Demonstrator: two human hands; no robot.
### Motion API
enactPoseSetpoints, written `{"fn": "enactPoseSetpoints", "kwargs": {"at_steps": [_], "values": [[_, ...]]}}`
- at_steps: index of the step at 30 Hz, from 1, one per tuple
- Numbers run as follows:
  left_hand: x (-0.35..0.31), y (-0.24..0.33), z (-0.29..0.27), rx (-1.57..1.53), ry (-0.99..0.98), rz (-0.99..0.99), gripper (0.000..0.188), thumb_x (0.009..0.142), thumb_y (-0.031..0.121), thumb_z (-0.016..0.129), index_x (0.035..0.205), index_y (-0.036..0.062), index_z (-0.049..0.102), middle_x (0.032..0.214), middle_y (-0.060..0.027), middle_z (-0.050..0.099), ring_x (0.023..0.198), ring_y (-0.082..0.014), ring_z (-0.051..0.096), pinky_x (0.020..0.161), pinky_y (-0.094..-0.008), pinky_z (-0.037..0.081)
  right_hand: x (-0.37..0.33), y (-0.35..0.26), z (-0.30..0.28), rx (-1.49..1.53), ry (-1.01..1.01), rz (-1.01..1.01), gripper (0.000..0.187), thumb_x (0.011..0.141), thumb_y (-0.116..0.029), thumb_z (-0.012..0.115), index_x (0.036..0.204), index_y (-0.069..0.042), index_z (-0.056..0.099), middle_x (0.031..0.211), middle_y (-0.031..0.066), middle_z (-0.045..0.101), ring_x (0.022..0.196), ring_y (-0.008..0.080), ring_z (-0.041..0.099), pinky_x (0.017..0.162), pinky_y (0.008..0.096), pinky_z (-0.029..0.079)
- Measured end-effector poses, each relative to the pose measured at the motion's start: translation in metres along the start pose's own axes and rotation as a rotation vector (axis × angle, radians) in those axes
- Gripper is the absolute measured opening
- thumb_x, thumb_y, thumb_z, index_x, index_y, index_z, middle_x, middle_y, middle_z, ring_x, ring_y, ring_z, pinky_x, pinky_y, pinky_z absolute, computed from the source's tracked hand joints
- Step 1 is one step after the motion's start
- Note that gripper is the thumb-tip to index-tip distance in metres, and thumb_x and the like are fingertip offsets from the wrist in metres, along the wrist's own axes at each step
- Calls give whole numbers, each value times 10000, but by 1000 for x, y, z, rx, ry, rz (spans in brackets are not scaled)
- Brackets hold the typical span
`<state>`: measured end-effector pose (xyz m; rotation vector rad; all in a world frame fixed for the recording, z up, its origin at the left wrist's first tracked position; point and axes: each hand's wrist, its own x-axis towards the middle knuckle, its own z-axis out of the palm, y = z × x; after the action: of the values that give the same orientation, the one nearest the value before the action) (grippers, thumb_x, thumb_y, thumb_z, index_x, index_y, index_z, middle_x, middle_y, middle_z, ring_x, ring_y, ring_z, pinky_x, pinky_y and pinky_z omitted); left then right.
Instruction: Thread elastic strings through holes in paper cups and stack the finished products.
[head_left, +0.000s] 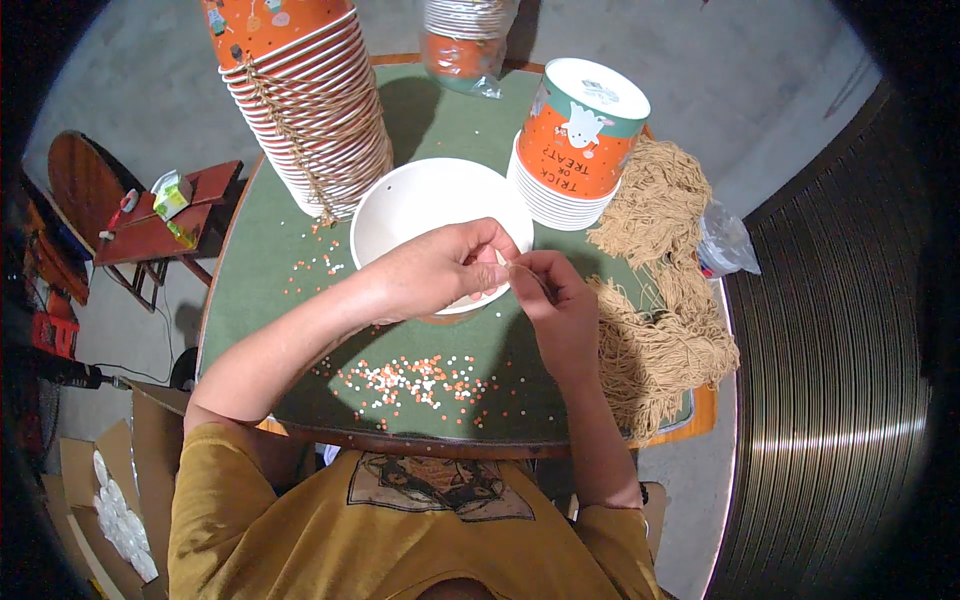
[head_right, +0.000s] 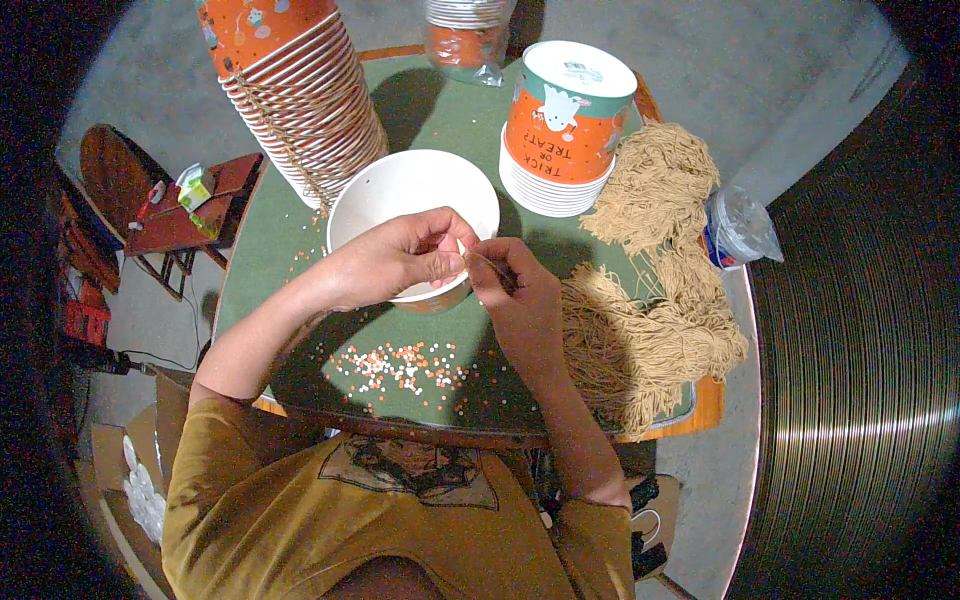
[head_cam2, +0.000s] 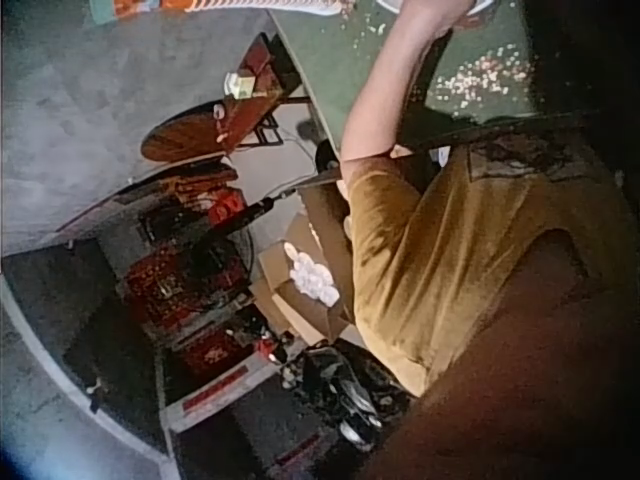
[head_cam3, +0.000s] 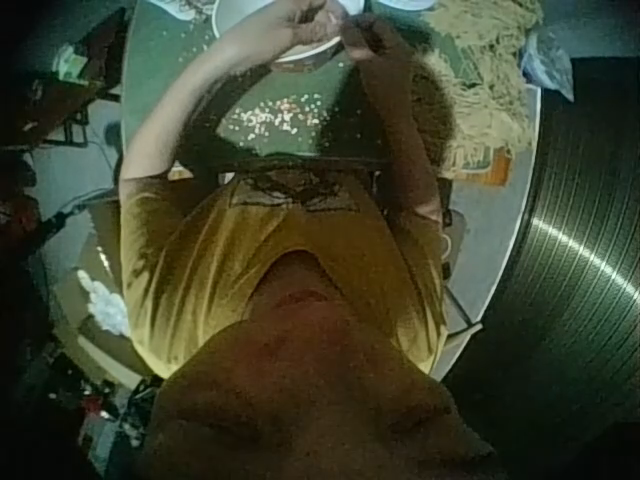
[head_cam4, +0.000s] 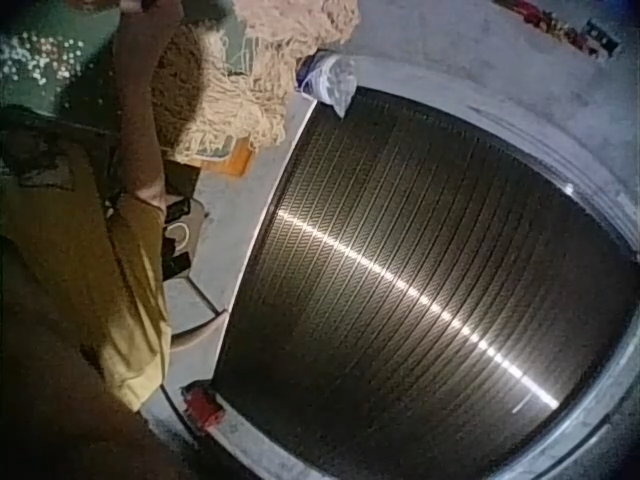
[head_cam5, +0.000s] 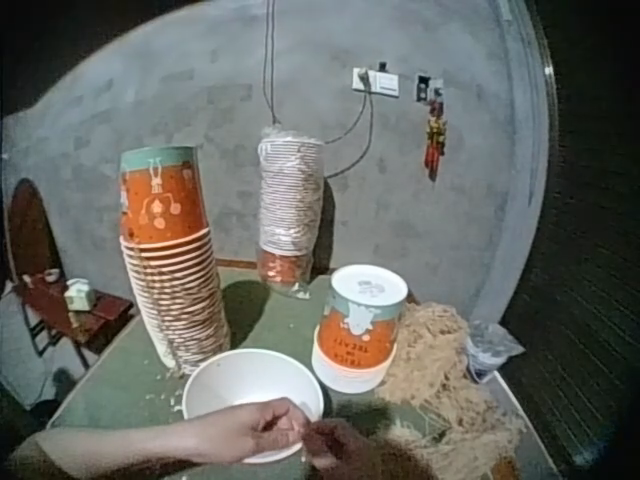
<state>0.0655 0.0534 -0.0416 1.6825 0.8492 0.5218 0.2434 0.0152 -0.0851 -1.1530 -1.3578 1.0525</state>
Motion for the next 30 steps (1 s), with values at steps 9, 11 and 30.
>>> {"fn": "enactPoseSetpoints", "kwargs": {"at_steps": [9, 11, 30], "values": [[-1, -4, -3, 276, 128, 172, 245, 977, 233, 477, 1077, 18, 536, 801, -75, 553, 786, -146, 551, 753, -287, 461, 0, -1, -1, 41, -1, 2, 161, 887, -144, 636, 976, -11, 620, 791, 21, 638, 725, 59, 559, 674, 229, 467], [1, -2, 2, 210, 118, 200, 241, 974, 228, 485, 1081, 17, 531, 794, -84, 546, 772, -151, 550, 745, -283, 461, -1, -1, 0, 55, -4, -5, 161, 887, -143, 635, 977, -11, 621, 799, 22, 639, 726, 60, 560, 677, 229, 468], [5, -5, -2, -34, -15, -43, 196, 938, 179, 549, 1023, 4, 570, 819, -5, 575, 759, -96, 533, 738, -249, 455, 1, 0, -3, 59, -29, 13, 141, 873, -115, 637, 978, -21, 622, 815, -25, 603, 746, 39, 521, 687, 201, 428]]}}
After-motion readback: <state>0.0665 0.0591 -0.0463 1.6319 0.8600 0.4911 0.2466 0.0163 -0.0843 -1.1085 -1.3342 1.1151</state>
